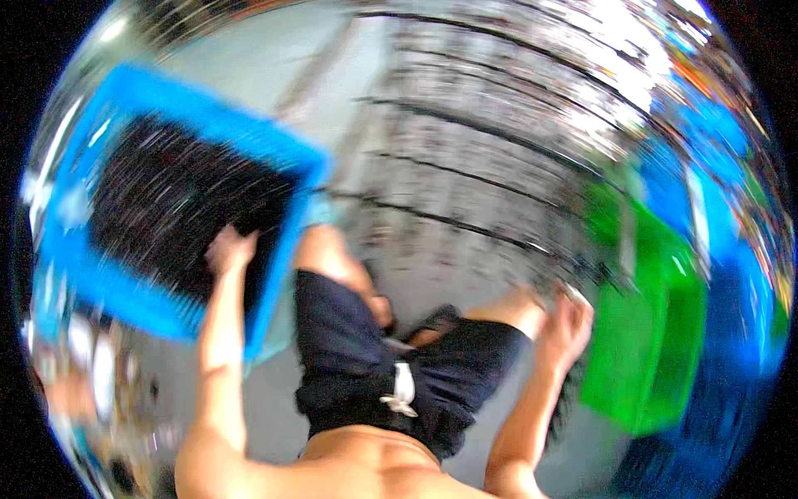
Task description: The person picks up eyeglass frames from a blue basket and hangs them on a metal rack. The person repeats this process continuously, moving frames from the basket to the rack.
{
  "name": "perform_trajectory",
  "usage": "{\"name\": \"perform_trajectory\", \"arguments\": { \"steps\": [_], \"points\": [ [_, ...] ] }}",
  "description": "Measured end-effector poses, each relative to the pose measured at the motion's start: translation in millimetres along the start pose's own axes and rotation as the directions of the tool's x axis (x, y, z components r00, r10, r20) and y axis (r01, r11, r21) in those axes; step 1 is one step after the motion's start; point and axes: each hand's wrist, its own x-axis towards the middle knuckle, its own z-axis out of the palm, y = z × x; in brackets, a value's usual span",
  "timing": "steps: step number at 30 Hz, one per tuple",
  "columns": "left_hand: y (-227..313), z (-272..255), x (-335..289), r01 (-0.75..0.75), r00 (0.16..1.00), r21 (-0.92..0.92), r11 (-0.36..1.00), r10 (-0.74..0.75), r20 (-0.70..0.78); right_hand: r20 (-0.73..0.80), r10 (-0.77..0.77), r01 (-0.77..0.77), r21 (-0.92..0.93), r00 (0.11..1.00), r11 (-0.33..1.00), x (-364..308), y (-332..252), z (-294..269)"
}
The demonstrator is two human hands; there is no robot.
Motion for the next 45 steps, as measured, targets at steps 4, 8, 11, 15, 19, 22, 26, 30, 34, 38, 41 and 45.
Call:
{"name": "perform_trajectory", "arguments": {
  "steps": [4, 8, 11, 15, 19, 22, 26, 30, 34, 38, 41, 45],
  "points": [
    [-42.5, 55.5, 27.6, 0.255, 0.967, 0.140, 0.957, -0.252, -0.039, -0.117, -0.123, 0.121, -0.027, 0.986, 0.992, 52.5, 24.4, -5.2],
    [-47.4, 61.6, 16.6, 0.098, 0.994, 0.271, 0.958, -0.106, 0.015, -0.066, 0.006, -0.001, 0.071, 0.998, 0.997, 55.1, 53.5, -1.5],
    [-48.5, 58.5, 3.7, -0.040, 0.999, 0.252, 0.967, 0.037, 0.018, -0.110, 0.133, -0.121, 0.112, 0.985, 0.986, 60.5, 56.1, 7.4],
    [-63.9, 36.4, -7.1, -0.124, 0.991, 0.056, 0.991, 0.120, 0.060, -0.112, 0.195, -0.188, 0.070, 0.975, 0.980, 61.2, 49.2, 13.8],
    [-124.9, 35.1, 22.7, -0.398, 0.857, -0.169, 0.902, 0.300, -0.419, -0.068, 0.270, -0.273, -0.031, 0.960, 0.962, 63.6, 33.1, 11.9],
    [-101.5, -0.9, -2.0, -0.299, 0.917, -0.579, 0.758, 0.062, -0.393, -0.105, 0.265, -0.266, 0.009, 0.958, 0.964, 65.6, 37.1, 4.7],
    [-92.4, 17.4, -10.3, -0.379, 0.925, -0.773, 0.508, 0.212, -0.314, -0.144, 0.118, -0.124, -0.030, 0.982, 0.992, 76.8, 57.0, 8.7],
    [-91.0, 35.9, -20.1, -0.218, 0.976, -0.914, 0.341, 0.088, -0.200, -0.160, 0.148, -0.135, 0.093, 0.976, 0.987, 79.1, 72.6, 14.1],
    [-83.6, 11.4, -38.2, -0.124, 0.989, -0.938, 0.324, 0.114, -0.091, -0.172, -0.032, 0.020, -0.068, 0.985, 0.997, 77.0, 77.3, 24.6],
    [-65.7, -5.7, -25.6, -0.098, 0.991, -0.991, 0.095, 0.099, -0.088, -0.170, -0.041, 0.037, -0.026, 0.985, 0.999, 91.4, 97.1, -6.0],
    [-88.3, -4.7, 1.3, -0.083, 0.991, -0.994, -0.070, 0.102, -0.090, -0.103, -0.106, 0.094, -0.121, 0.989, 0.988, 102.9, 119.3, -24.8],
    [-96.2, -40.5, -21.1, -0.087, 0.996, -0.966, -0.242, 0.000, -0.090, -0.077, -0.578, 0.251, -0.848, 0.812, 0.466, 47.1, 50.9, 32.4]
  ]
}}
